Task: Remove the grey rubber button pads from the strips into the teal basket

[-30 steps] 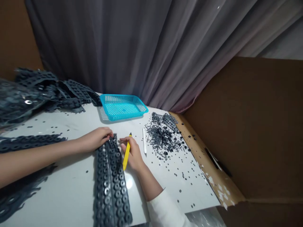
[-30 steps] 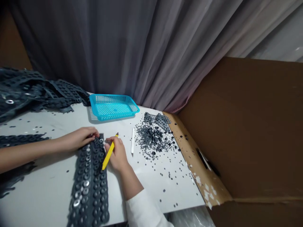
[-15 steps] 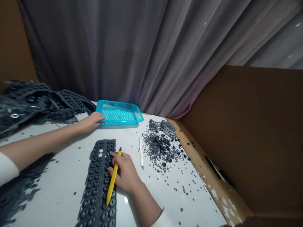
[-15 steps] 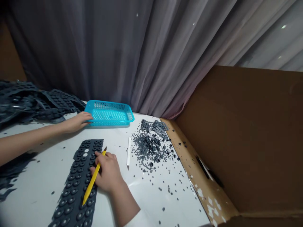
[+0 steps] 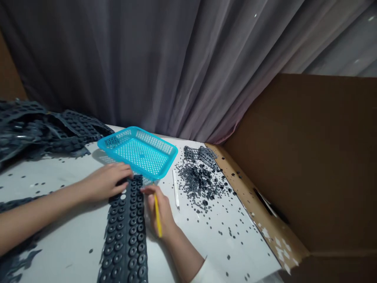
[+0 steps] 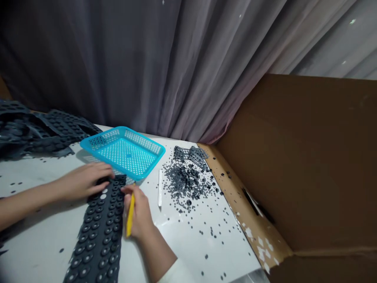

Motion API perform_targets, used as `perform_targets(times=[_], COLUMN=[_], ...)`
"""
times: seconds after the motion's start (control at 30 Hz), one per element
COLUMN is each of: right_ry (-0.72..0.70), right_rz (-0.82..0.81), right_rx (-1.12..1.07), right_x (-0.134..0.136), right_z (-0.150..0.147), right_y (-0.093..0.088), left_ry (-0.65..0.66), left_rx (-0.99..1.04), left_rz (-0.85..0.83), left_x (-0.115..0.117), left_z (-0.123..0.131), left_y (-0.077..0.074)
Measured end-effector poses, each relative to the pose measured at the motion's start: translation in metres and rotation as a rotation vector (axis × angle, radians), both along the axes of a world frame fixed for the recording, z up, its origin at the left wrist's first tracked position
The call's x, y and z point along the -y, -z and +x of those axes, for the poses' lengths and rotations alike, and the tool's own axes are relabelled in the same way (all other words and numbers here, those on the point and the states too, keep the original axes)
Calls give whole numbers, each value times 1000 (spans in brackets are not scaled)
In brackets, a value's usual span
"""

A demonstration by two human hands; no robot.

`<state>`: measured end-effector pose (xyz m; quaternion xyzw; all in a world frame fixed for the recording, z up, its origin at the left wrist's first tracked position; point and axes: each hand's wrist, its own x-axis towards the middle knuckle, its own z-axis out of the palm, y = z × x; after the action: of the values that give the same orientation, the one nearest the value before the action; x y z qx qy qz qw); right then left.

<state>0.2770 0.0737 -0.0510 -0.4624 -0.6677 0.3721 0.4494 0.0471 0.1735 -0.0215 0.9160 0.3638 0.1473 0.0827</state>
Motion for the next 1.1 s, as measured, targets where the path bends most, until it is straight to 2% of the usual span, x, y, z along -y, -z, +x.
perform_targets(times=[0.07, 0.17, 0.33, 0.5, 0.63, 0.77, 0.9, 1.0, 1.1], right_ry=[96, 167, 187, 272, 245, 296, 378, 312, 263], right_rz=[-78, -140, -165, -201, -298, -282, -169, -178, -225], right_rx=[-143, -262, -310, -496, -608, -552, -391, -302, -301], right_x=[-3, -8, -12, -28, -49, -64, -71, -73, -74], right_z=[2, 4, 5, 5, -3, -15, -22, -23, -22], right_y=[4, 9, 18, 34, 35, 26, 20, 18, 15], left_ry=[-6, -63, -112, -157, -157, -172, -195, -157, -89], left_rx=[34, 112, 150, 177, 226, 273, 344, 352, 272], left_rz=[-45, -93, -157, -275, -441, -489, -361, -310, -315], left_x=[5, -5, -26, -25, -30, -32, -24, -20, -21], left_z=[19, 33, 36, 35, 36, 35, 32, 29, 26], left_y=[5, 7, 5, 10, 19, 25, 24, 23, 23])
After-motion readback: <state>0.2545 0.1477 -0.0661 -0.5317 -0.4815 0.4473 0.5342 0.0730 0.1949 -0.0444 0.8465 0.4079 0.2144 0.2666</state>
